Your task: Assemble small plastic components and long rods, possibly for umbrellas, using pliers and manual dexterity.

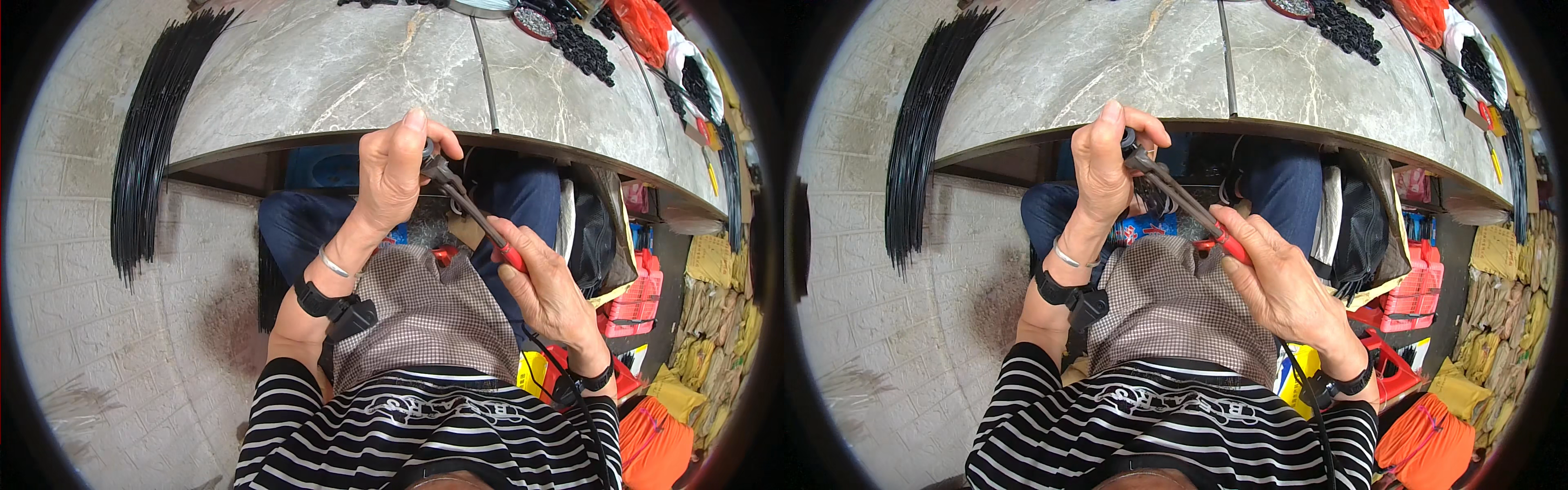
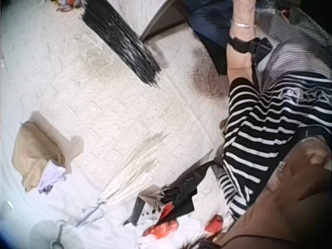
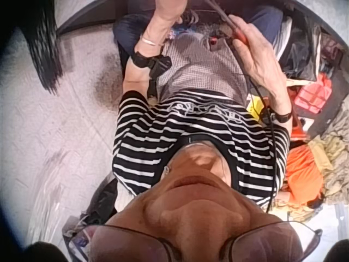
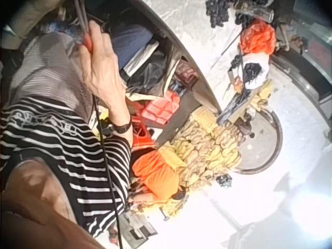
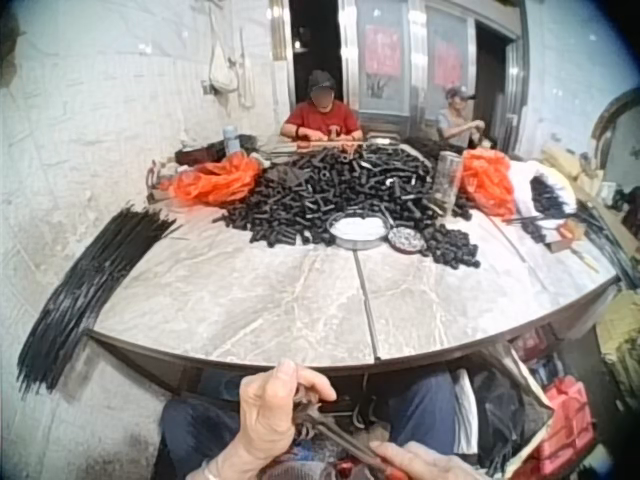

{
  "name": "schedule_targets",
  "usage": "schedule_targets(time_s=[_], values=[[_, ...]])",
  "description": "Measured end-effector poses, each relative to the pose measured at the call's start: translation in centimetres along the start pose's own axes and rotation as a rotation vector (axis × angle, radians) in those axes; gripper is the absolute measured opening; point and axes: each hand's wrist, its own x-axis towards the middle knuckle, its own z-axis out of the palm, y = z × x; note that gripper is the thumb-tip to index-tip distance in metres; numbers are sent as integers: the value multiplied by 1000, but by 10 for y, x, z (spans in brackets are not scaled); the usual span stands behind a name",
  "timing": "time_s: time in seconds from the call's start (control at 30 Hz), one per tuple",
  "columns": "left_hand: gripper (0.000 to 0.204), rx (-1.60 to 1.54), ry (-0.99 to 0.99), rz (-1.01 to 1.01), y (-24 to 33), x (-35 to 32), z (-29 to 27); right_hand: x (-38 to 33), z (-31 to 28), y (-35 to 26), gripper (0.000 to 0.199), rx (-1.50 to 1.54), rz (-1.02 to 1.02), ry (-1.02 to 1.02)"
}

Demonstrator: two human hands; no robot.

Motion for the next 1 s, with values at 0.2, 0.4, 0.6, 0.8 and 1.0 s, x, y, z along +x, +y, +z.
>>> schedule_targets(time_s=[0.2, 0.4, 0.6, 0.8, 1.0], values=[[60, 20, -8, 18, 1, 0, -1, -1, 0, 0, 47, -32, 5, 16], [60, 2, 39, -34, 2, -4, 4, -1, 4, 6, 45, -48, -22, 60], [60, 8, 50, -34, 1, -5, 4, -3, 2, 5, 43, -26, -14, 42], [61, 41, 17, -23, 5, -5, 5, -5, 1, 4, 41, 18, 28, 39], [60, 39, 34, -34, 5, -7, 7, -4, 1, 0, 36, 8, 45, 41]])
